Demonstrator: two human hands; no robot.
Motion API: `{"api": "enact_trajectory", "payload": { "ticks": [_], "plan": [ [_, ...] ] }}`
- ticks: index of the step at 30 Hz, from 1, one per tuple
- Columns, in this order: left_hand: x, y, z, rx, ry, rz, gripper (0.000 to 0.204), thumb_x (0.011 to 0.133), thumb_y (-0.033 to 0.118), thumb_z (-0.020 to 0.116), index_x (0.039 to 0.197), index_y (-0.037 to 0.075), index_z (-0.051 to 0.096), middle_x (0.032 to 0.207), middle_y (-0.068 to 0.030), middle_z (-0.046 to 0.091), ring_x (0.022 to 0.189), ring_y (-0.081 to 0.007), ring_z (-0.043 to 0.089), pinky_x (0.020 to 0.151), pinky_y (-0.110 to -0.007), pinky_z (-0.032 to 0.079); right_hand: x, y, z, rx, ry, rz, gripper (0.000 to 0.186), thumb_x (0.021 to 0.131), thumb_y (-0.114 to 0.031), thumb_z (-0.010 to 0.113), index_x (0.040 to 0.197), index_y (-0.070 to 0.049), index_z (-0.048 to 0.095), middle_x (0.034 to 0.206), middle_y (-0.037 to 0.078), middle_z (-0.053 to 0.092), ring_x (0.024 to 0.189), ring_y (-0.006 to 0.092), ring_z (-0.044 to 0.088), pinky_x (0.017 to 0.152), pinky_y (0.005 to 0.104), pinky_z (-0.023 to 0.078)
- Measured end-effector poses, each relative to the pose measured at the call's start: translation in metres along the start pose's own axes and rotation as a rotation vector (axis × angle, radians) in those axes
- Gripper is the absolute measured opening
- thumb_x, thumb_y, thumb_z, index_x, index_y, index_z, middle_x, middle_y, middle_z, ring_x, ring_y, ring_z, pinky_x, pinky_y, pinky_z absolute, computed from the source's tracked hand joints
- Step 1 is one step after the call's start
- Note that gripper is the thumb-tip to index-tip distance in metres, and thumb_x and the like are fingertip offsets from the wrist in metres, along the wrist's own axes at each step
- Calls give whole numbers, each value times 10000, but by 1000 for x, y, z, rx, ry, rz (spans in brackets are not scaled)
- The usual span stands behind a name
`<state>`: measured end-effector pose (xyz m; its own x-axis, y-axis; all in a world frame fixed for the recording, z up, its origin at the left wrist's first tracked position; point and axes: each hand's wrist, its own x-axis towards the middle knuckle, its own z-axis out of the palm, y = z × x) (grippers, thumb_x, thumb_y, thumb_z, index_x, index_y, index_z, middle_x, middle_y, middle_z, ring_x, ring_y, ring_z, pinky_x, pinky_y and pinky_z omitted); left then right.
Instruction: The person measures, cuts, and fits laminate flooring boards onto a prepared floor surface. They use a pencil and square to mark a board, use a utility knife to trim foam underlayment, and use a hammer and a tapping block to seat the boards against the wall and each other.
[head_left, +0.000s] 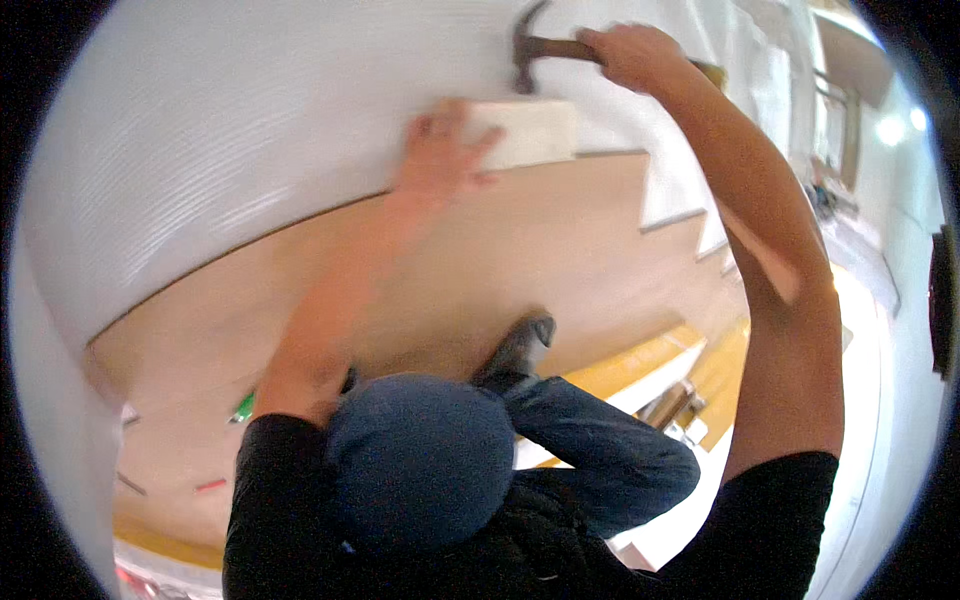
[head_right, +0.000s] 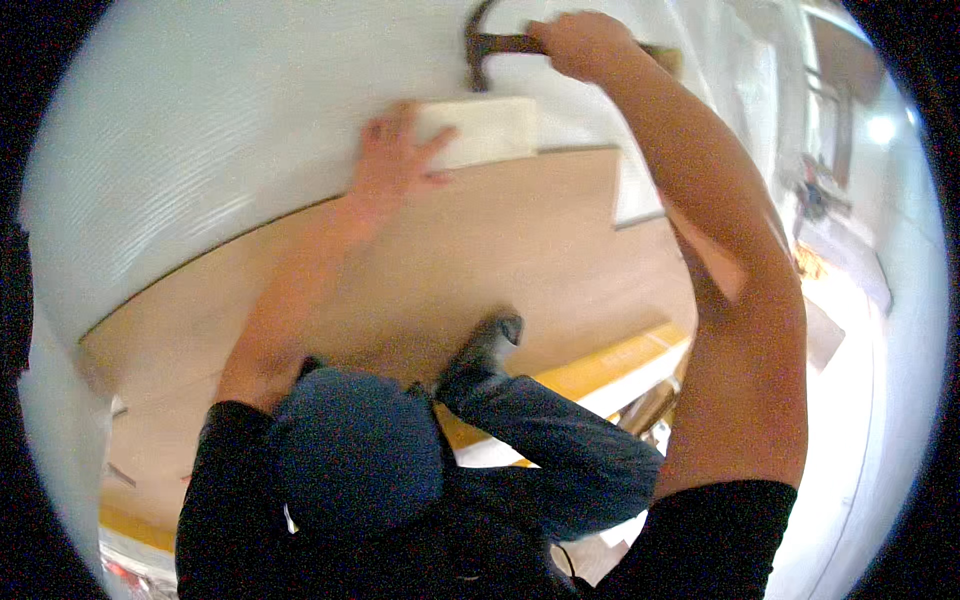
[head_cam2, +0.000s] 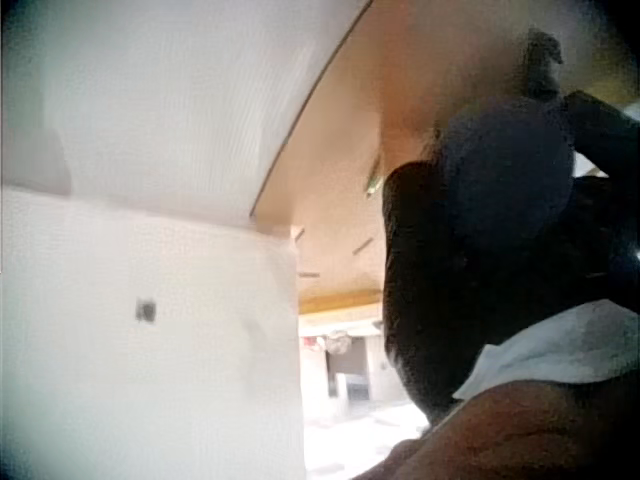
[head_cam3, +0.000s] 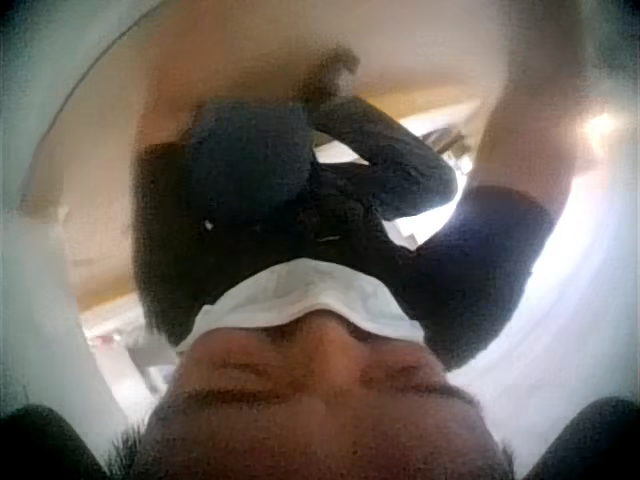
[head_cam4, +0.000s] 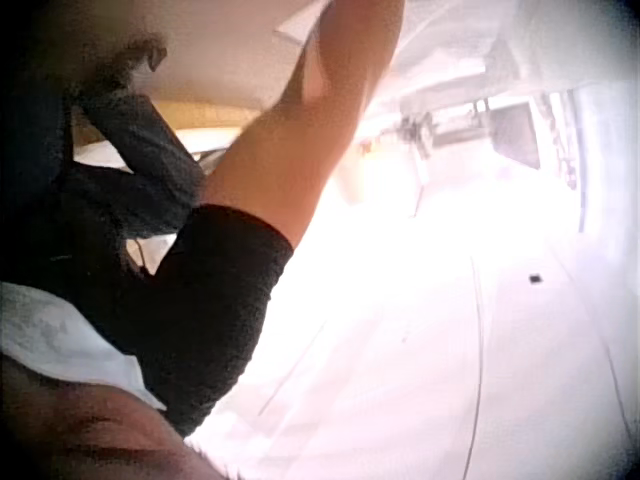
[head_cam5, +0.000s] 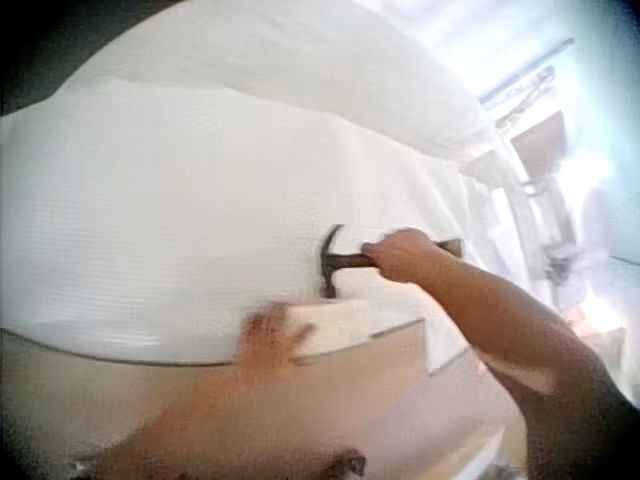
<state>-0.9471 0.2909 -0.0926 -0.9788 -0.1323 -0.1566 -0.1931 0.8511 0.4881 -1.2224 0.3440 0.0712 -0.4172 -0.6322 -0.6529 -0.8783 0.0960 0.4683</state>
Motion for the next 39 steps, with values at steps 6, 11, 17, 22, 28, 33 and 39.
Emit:
{"api": "enact_trajectory", "payload": {
  "ticks": [6, 11, 17, 22, 28, 33, 39],
  "plan": [
    [-39, -18, -9, -100, 70, 140, 720, 918, 501, 682, 1540, 212, 460, 1645, -212, 290, 1534, -391, 249, 1241, -560, 206, -25, 6, -11, 28, -95, -2, 524, 899, -173, 662, 1410, -150, 548, 1014, 204, 713, 947, 402, 702, 845, 518, 556],
    [-202, -163, -65, -67, 158, 37, 826, 854, 549, 723, 1566, 269, 410, 1624, -174, 339, 1524, -354, 279, 1217, -572, 227, -9, -43, -88, 318, 209, -6, 536, 937, -129, 645, 1459, -125, 522, 1089, 217, 719, 999, 403, 704, 850, 520, 563],
    [-352, -303, -173, 79, 212, -279, 678, 848, 492, 756, 1435, 242, 529, 1494, -24, 484, 1460, -276, 367, 1190, -594, 234, 70, -153, -214, 521, 451, -207, 560, 939, -148, 653, 1474, -96, 499, 1083, 224, 720, 967, 417, 707, 831, 507, 552],
    [-295, -299, -151, 4, 513, -362, 500, 908, 409, 714, 1328, 172, 581, 1490, -38, 510, 1471, -283, 381, 1190, -566, 279, 116, -214, -290, 636, 422, -272, 543, 928, -180, 645, 1451, -115, 515, 1032, 231, 714, 932, 413, 707, 789, 503, 547],
    [-300, -308, -130, -31, 562, -325, 522, 901, 405, 714, 1317, 131, 558, 1459, -54, 532, 1462, -300, 384, 1199, -522, 298, 98, -290, -251, 496, 348, -360, 497, 931, -186, 615, 1417, -120, 536, 979, 251, 717, 905, 448, 701, 763, 535, 544],
    [-319, -310, -116, -33, 543, -324, 653, 883, 438, 705, 1424, 142, 490, 1472, -55, 514, 1465, -310, 368, 1197, -515, 300, 79, -311, -263, 563, 186, -249, 524, 918, -189, 618, 1427, -112, 521, 966, 286, 708, 904, 463, 695, 769, 548, 552],
    [-336, -318, -103, -23, 532, -385, 701, 876, 416, 693, 1480, 147, 461, 1505, -73, 487, 1482, -321, 340, 1203, -503, 283, 27, -315, -233, 522, 356, -382, 538, 907, -221, 647, 1414, -95, 520, 1005, 279, 706, 914, 467, 694, 763, 530, 549]
  ]
}}
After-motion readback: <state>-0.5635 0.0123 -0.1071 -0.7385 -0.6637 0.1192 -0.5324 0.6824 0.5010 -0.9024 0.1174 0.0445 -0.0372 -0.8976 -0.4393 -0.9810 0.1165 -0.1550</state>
